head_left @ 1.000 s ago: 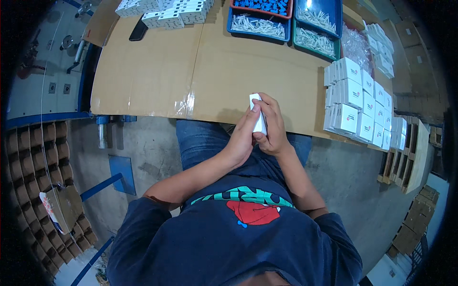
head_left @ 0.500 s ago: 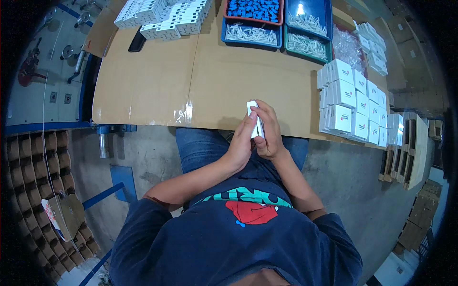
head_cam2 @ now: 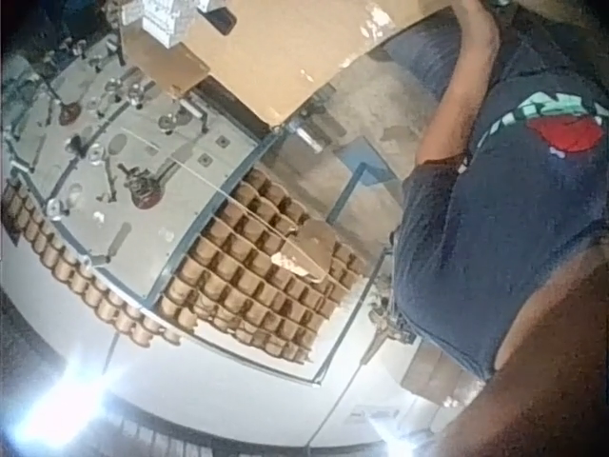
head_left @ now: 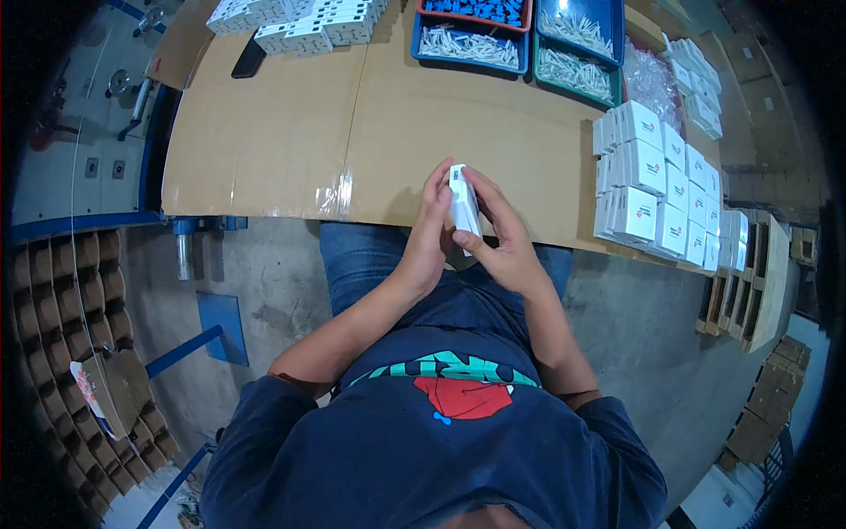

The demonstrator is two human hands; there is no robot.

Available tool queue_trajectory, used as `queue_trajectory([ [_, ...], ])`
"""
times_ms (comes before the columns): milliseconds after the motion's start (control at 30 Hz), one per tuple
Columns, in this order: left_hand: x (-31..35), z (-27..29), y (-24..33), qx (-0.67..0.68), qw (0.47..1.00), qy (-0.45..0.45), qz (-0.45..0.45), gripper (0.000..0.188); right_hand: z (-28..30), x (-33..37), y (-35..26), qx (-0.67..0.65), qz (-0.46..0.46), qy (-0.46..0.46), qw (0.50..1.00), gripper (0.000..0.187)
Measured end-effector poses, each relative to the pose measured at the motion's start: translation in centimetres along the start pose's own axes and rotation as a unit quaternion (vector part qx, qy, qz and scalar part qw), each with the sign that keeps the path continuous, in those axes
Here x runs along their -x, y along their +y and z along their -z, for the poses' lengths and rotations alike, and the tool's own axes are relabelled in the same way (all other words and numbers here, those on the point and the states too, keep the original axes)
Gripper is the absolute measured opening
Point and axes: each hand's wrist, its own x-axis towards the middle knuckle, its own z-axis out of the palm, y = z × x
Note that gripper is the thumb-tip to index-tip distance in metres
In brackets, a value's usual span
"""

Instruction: Assembling and packaging electronic or mechanical components into white boxes.

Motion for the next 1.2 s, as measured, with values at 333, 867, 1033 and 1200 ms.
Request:
queue_trajectory([
  [333, 0.1, -0.1, 0.4, 0.019, 0.975, -0.005, 0.22, 0.057, 0.1, 0.3, 1.9, 0.058, 0.067, -0.002, 0.996, 0.057],
  [867, 1.1, -2.2, -1.7, 0.002, 0.994, 0.021, 0.106, 0.06, 0.1, 0.3, 3.1, 0.148, 0.153, 0.06, 0.975, 0.063],
  [1033, 1.1, -2.5, -1.7, 0.016, 0.994, 0.018, 0.105, 0.061, 0.2, 0.3, 3.4, 0.157, 0.166, 0.068, 0.971, 0.063],
  [1200, 1.0, -2.5, -1.8, 0.03, 0.994, 0.015, 0.106, 0.06, 0.2, 0.4, 3.3, 0.172, 0.165, 0.074, 0.968, 0.065],
])
